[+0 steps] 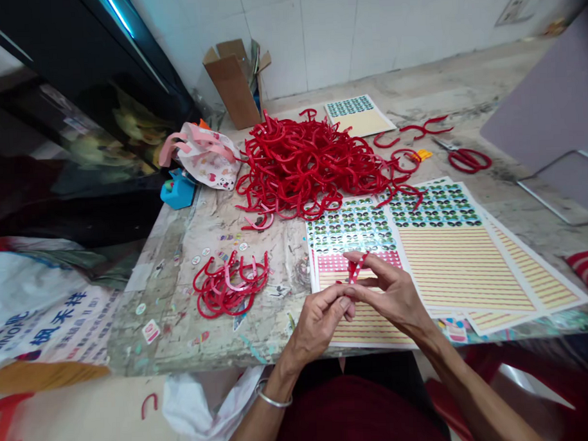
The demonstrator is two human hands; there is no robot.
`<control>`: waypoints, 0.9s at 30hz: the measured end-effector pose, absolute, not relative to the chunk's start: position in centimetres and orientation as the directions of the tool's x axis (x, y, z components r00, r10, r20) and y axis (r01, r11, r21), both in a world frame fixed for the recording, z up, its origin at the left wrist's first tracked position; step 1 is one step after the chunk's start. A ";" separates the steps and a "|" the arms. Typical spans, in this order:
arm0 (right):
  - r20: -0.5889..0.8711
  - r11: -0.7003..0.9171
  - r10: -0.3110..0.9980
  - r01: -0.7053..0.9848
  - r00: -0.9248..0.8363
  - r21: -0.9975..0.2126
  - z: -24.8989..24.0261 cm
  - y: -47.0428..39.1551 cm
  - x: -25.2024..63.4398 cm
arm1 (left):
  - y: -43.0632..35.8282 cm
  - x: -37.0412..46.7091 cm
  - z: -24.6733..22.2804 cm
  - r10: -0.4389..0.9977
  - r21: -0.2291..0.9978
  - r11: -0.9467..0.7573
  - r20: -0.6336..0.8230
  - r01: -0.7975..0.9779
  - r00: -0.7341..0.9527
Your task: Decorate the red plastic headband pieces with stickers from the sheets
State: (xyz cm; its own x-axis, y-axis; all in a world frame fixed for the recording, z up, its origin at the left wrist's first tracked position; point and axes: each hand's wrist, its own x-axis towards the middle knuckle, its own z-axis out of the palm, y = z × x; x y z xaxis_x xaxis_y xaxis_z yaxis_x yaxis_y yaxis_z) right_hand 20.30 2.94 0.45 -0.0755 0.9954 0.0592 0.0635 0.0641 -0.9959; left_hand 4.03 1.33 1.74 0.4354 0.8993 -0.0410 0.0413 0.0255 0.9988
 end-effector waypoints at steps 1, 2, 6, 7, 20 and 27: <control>0.071 0.078 0.993 0.071 -0.094 -0.994 0.5 2.9 20.4 | 1.3 3.9 1.8 0.894 0.999 0.017 -0.034 0.041 0.447; 0.089 0.098 0.990 0.084 -0.110 -0.992 0.6 2.9 20.6 | 1.3 3.8 1.8 0.889 0.999 0.011 -0.028 0.041 0.458; 0.095 0.114 0.984 0.127 -0.150 -0.985 1.0 3.0 20.9 | 1.4 3.4 1.7 0.868 0.999 -0.006 -0.022 0.053 0.497; 0.083 0.103 0.983 0.125 -0.162 -0.987 1.0 3.0 20.9 | 1.5 3.3 1.6 0.860 0.999 -0.005 -0.022 0.052 0.509; 0.070 0.083 0.988 0.093 -0.136 -0.992 0.6 3.2 20.7 | 1.4 4.2 1.6 0.883 0.995 0.092 -0.096 0.032 0.460; -0.067 -0.091 0.977 -0.109 -0.202 -0.990 0.5 3.2 20.8 | 1.3 3.6 1.0 0.871 0.994 0.104 -0.102 0.022 0.481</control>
State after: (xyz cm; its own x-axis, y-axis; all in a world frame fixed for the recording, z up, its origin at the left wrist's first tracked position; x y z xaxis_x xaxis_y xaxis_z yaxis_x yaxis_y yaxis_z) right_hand 20.81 3.22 0.55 -0.2024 0.9770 -0.0674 -0.1088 -0.0908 -0.9899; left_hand 3.60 1.27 0.96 0.4811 0.8707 -0.1020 0.0219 0.1044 0.9943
